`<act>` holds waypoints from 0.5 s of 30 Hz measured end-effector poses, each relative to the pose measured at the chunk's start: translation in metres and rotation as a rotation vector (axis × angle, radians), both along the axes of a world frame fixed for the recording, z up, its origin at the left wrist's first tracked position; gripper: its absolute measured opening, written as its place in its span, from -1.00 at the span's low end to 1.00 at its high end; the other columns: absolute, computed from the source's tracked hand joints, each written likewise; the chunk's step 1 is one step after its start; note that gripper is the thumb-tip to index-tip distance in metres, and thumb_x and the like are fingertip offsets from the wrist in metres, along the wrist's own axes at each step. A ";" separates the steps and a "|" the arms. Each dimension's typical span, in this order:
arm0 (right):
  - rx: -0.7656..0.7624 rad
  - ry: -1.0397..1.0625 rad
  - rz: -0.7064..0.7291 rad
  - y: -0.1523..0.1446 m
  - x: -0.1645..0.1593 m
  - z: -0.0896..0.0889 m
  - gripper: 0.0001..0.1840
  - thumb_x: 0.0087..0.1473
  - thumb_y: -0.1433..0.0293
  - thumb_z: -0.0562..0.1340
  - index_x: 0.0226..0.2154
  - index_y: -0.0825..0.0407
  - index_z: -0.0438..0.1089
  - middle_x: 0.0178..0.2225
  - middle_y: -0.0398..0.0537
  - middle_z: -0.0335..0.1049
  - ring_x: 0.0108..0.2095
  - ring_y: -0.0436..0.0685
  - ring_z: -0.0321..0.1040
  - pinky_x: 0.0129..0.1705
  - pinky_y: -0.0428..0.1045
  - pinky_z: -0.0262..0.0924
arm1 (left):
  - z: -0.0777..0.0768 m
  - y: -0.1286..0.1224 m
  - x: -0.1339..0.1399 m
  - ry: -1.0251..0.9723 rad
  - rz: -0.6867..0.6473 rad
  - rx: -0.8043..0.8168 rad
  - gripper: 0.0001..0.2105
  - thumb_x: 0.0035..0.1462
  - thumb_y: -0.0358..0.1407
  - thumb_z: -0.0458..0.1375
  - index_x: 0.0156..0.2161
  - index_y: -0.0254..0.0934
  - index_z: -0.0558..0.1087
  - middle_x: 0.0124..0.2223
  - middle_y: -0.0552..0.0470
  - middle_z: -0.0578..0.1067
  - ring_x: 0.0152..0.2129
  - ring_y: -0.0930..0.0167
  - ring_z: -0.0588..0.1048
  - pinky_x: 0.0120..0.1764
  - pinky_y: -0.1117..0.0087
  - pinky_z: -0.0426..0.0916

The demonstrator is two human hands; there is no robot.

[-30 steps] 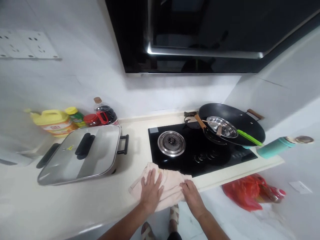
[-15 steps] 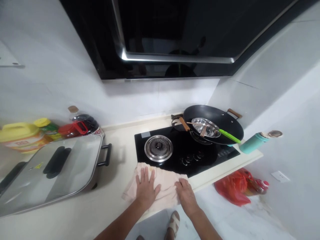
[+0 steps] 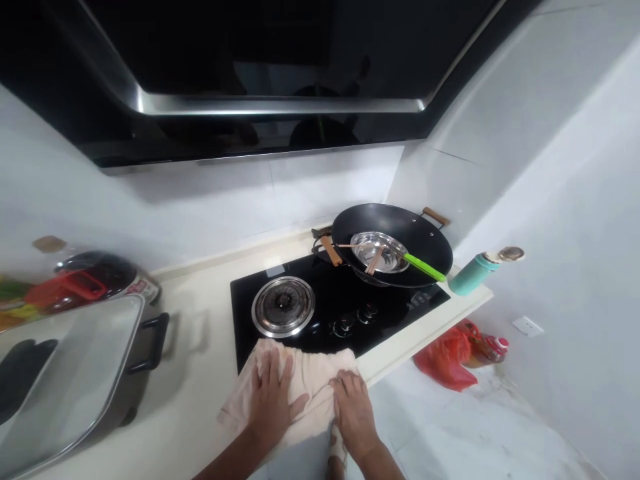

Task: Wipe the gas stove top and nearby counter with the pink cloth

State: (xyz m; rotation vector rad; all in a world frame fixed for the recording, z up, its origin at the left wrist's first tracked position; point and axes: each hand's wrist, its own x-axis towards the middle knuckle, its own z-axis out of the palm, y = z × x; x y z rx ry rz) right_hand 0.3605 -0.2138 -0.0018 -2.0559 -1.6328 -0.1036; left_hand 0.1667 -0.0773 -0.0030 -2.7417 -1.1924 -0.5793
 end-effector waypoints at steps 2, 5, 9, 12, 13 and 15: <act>-0.007 -0.021 -0.016 -0.004 0.027 -0.005 -0.58 0.22 0.57 0.11 0.04 -0.07 0.44 0.08 0.02 0.41 0.12 0.25 0.29 0.24 0.25 0.20 | -0.003 -0.005 0.027 -0.002 -0.006 -0.023 -0.16 0.15 0.01 0.27 0.45 -0.25 0.16 0.51 -0.41 0.01 0.45 -0.16 -0.05 0.34 -0.32 -0.06; -0.036 -0.060 -0.064 -0.010 0.079 -0.009 -0.59 0.22 0.57 0.09 0.02 -0.06 0.47 0.07 0.04 0.44 0.11 0.26 0.32 0.26 0.27 0.17 | -0.012 -0.009 0.080 -0.005 -0.028 -0.111 -0.19 0.19 0.06 0.21 0.46 -0.23 0.15 0.51 -0.39 0.02 0.45 -0.16 -0.04 0.34 -0.37 -0.12; -0.079 -0.111 -0.159 -0.012 0.149 -0.006 -0.63 0.27 0.50 0.07 -0.01 -0.03 0.50 0.06 0.06 0.48 0.10 0.26 0.35 0.26 0.28 0.17 | -0.023 -0.017 0.152 -0.026 -0.065 -0.220 -0.19 0.24 0.06 0.15 0.47 -0.28 0.11 0.53 -0.40 -0.08 0.45 -0.19 -0.10 0.33 -0.40 -0.22; -0.125 -0.122 -0.196 -0.013 0.189 0.001 -0.62 0.27 0.47 0.07 -0.02 -0.05 0.52 0.07 0.05 0.49 0.12 0.25 0.36 0.30 0.28 0.12 | -0.022 -0.024 0.183 -0.034 -0.043 -0.260 -0.16 0.23 0.01 0.13 0.48 -0.41 0.05 0.52 -0.46 -0.11 0.46 -0.21 -0.13 0.34 -0.40 -0.23; -0.141 -0.119 -0.195 -0.013 0.198 0.004 -0.62 0.27 0.47 0.06 -0.03 -0.06 0.52 0.07 0.04 0.49 0.13 0.24 0.36 0.31 0.29 0.10 | -0.019 -0.026 0.186 -0.028 -0.039 -0.272 -0.15 0.22 -0.02 0.14 0.48 -0.43 0.03 0.52 -0.47 -0.11 0.46 -0.21 -0.13 0.34 -0.40 -0.21; -0.170 -0.101 -0.189 -0.013 0.209 0.008 -0.61 0.25 0.47 0.06 -0.05 -0.08 0.53 0.07 0.01 0.49 0.13 0.22 0.37 0.33 0.29 0.07 | -0.012 -0.026 0.180 0.006 -0.071 -0.298 -0.16 0.20 -0.07 0.16 0.49 -0.35 0.03 0.53 -0.40 -0.09 0.46 -0.18 -0.11 0.34 -0.35 -0.13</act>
